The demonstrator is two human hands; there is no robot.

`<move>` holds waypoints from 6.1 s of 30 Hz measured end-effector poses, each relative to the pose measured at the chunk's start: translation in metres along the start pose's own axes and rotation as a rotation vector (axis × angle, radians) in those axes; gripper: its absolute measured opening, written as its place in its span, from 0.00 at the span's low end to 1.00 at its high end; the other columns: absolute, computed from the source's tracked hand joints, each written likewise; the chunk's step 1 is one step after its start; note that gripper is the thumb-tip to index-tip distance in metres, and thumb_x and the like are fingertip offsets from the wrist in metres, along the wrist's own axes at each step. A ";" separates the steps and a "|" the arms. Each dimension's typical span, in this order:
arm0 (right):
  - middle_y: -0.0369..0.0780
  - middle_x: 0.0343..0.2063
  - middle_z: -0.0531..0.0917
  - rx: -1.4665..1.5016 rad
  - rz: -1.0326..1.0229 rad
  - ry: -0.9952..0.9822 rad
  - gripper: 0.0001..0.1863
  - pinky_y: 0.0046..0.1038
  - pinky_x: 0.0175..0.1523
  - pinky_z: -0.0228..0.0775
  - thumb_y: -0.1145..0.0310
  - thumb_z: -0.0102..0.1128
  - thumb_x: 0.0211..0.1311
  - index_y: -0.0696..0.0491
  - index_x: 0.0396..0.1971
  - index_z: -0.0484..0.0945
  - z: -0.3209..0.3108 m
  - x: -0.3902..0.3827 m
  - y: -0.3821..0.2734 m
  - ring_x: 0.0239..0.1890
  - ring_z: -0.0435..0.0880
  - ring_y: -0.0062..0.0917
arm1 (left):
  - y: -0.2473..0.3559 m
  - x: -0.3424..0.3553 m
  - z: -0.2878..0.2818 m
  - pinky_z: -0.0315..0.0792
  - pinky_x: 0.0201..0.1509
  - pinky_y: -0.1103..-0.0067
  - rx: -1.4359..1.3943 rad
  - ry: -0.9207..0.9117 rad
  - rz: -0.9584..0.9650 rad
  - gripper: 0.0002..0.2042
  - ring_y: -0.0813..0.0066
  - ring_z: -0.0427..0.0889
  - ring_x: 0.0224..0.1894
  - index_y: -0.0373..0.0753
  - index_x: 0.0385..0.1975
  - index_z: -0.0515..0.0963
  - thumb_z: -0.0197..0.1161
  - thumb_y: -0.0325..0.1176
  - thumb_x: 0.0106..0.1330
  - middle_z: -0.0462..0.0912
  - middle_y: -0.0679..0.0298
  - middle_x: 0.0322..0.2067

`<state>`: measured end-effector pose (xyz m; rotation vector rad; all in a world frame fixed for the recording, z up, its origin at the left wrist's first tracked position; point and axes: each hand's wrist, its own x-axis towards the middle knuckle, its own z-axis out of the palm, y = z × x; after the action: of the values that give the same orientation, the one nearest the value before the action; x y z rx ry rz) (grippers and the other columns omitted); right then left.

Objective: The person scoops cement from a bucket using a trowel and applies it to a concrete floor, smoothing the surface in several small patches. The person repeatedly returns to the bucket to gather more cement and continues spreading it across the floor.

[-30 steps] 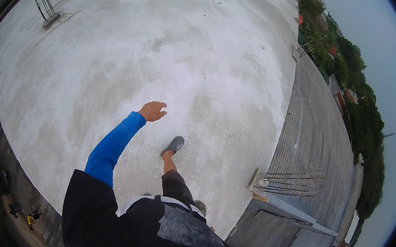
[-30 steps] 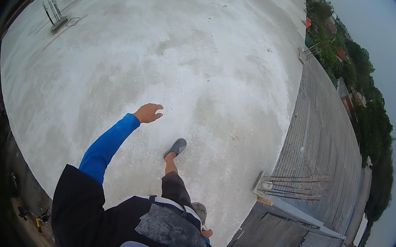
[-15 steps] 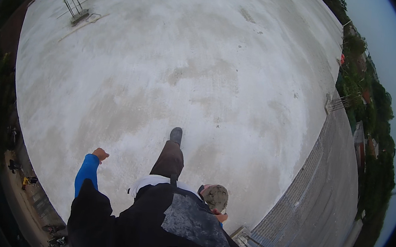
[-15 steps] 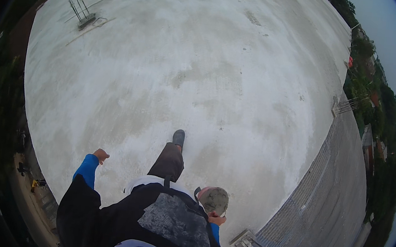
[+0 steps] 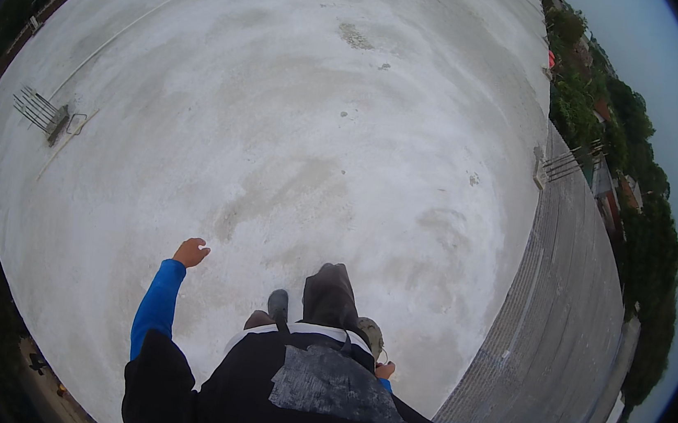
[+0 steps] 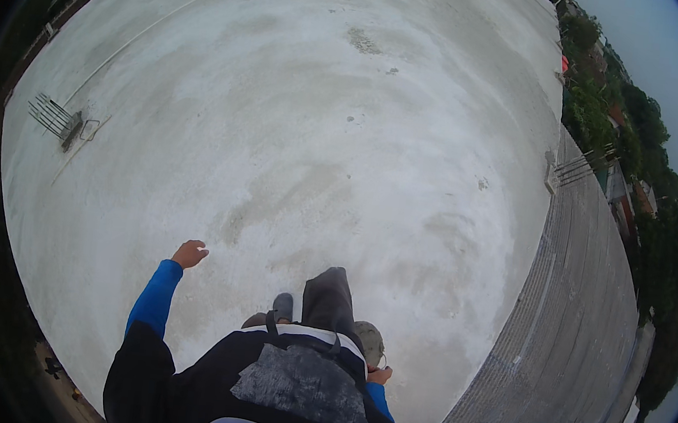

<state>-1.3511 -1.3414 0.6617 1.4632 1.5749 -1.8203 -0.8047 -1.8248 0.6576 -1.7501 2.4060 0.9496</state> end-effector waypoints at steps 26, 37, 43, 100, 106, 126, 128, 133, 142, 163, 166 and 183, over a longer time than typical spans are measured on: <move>0.37 0.21 0.69 0.414 0.039 0.216 0.28 0.35 0.38 0.76 0.39 0.50 0.68 0.49 0.23 0.63 0.830 0.017 -0.198 0.27 0.73 0.30 | 0.407 0.981 -0.109 0.83 0.51 0.60 -0.302 -0.251 -0.250 0.20 0.50 0.90 0.46 0.32 0.48 0.88 0.68 0.45 0.69 0.92 0.50 0.46; 0.39 0.22 0.71 0.319 0.068 0.163 0.25 0.46 0.35 0.73 0.43 0.46 0.68 0.51 0.26 0.63 1.158 0.027 -0.270 0.25 0.74 0.36 | 0.709 1.394 -0.204 0.80 0.59 0.63 -0.245 -0.235 0.356 0.20 0.55 0.89 0.53 0.33 0.57 0.84 0.65 0.42 0.74 0.90 0.48 0.49; 0.43 0.28 0.78 0.405 0.059 0.145 0.25 0.45 0.38 0.77 0.45 0.46 0.69 0.56 0.33 0.69 1.339 0.119 -0.285 0.29 0.79 0.38 | 0.723 1.541 -0.204 0.82 0.39 0.71 -0.094 -0.144 0.087 0.20 0.68 0.89 0.33 0.34 0.59 0.83 0.64 0.39 0.75 0.91 0.55 0.40; 0.40 0.15 0.76 -1.076 -0.511 -0.753 0.21 0.33 0.28 0.68 0.58 0.60 0.71 0.59 0.22 0.78 3.369 -0.137 -0.446 0.19 0.78 0.26 | 1.274 2.827 -0.518 0.83 0.55 0.68 -0.614 -0.182 -0.304 0.20 0.54 0.90 0.53 0.34 0.61 0.82 0.62 0.40 0.78 0.88 0.44 0.54; 0.43 0.18 0.81 -1.456 -0.585 -0.952 0.21 0.40 0.34 0.69 0.56 0.60 0.69 0.58 0.23 0.81 3.498 -0.155 -0.336 0.25 0.82 0.34 | 1.318 2.892 -0.528 0.79 0.61 0.71 -0.878 0.043 -0.533 0.19 0.63 0.88 0.56 0.31 0.63 0.81 0.60 0.36 0.80 0.88 0.49 0.56; 0.54 0.27 0.87 -2.020 -0.872 -1.668 0.15 0.54 0.42 0.79 0.60 0.60 0.63 0.57 0.27 0.84 3.589 -0.134 -0.099 0.35 0.87 0.55 | 1.343 3.014 -0.332 0.79 0.62 0.67 -1.134 0.499 -1.094 0.19 0.63 0.86 0.59 0.33 0.61 0.83 0.58 0.41 0.82 0.87 0.54 0.54; 0.53 0.29 0.86 -2.022 -1.040 -1.857 0.13 0.53 0.42 0.78 0.62 0.62 0.62 0.58 0.28 0.84 3.592 -0.142 -0.105 0.37 0.86 0.52 | 1.330 3.045 -0.316 0.78 0.64 0.67 -1.184 0.558 -1.103 0.19 0.62 0.85 0.59 0.33 0.61 0.82 0.58 0.41 0.82 0.86 0.53 0.54; 0.48 0.41 0.82 -2.019 -1.849 -1.811 0.14 0.47 0.49 0.76 0.63 0.69 0.59 0.57 0.38 0.82 3.637 -0.165 -0.117 0.50 0.81 0.44 | 1.298 3.115 -0.302 0.74 0.69 0.63 -1.137 0.688 -1.139 0.36 0.54 0.75 0.69 0.26 0.72 0.66 0.67 0.48 0.76 0.73 0.46 0.66; 0.54 0.43 0.89 -2.862 -1.163 -1.067 0.25 0.44 0.50 0.86 0.56 0.75 0.61 0.61 0.47 0.81 3.665 -0.118 -0.106 0.47 0.92 0.49 | 1.244 3.172 -0.280 0.66 0.75 0.52 -0.702 0.338 -1.031 0.52 0.33 0.63 0.76 0.24 0.76 0.54 0.77 0.51 0.63 0.56 0.29 0.73; 0.49 0.33 0.89 -2.491 -1.778 -1.423 0.23 0.41 0.36 0.84 0.55 0.77 0.61 0.57 0.43 0.79 3.700 -0.165 -0.171 0.34 0.92 0.42 | 1.377 3.047 -0.294 0.77 0.64 0.63 -1.277 0.061 -0.991 0.30 0.47 0.82 0.64 0.29 0.67 0.74 0.66 0.47 0.77 0.81 0.43 0.63; 0.50 0.35 0.90 -2.801 -0.795 -1.104 0.20 0.41 0.40 0.85 0.60 0.77 0.60 0.59 0.41 0.80 3.710 -0.129 -0.157 0.37 0.92 0.43 | 1.434 3.026 -0.281 0.76 0.63 0.61 -0.973 -0.082 -0.788 0.26 0.47 0.84 0.60 0.31 0.65 0.77 0.65 0.45 0.77 0.80 0.43 0.63; 0.45 0.33 0.91 -2.380 -2.143 -2.307 0.09 0.41 0.38 0.87 0.70 0.66 0.68 0.57 0.44 0.87 3.712 -0.082 -0.104 0.36 0.92 0.41 | 1.599 2.933 -0.291 0.67 0.74 0.51 -0.610 -0.636 -0.082 0.30 0.40 0.74 0.70 0.35 0.70 0.72 0.67 0.42 0.71 0.75 0.41 0.68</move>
<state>-3.1615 -4.5632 0.2864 3.2864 -1.1093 -0.7211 -3.1893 -4.1805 0.5858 -1.3249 1.7260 2.0017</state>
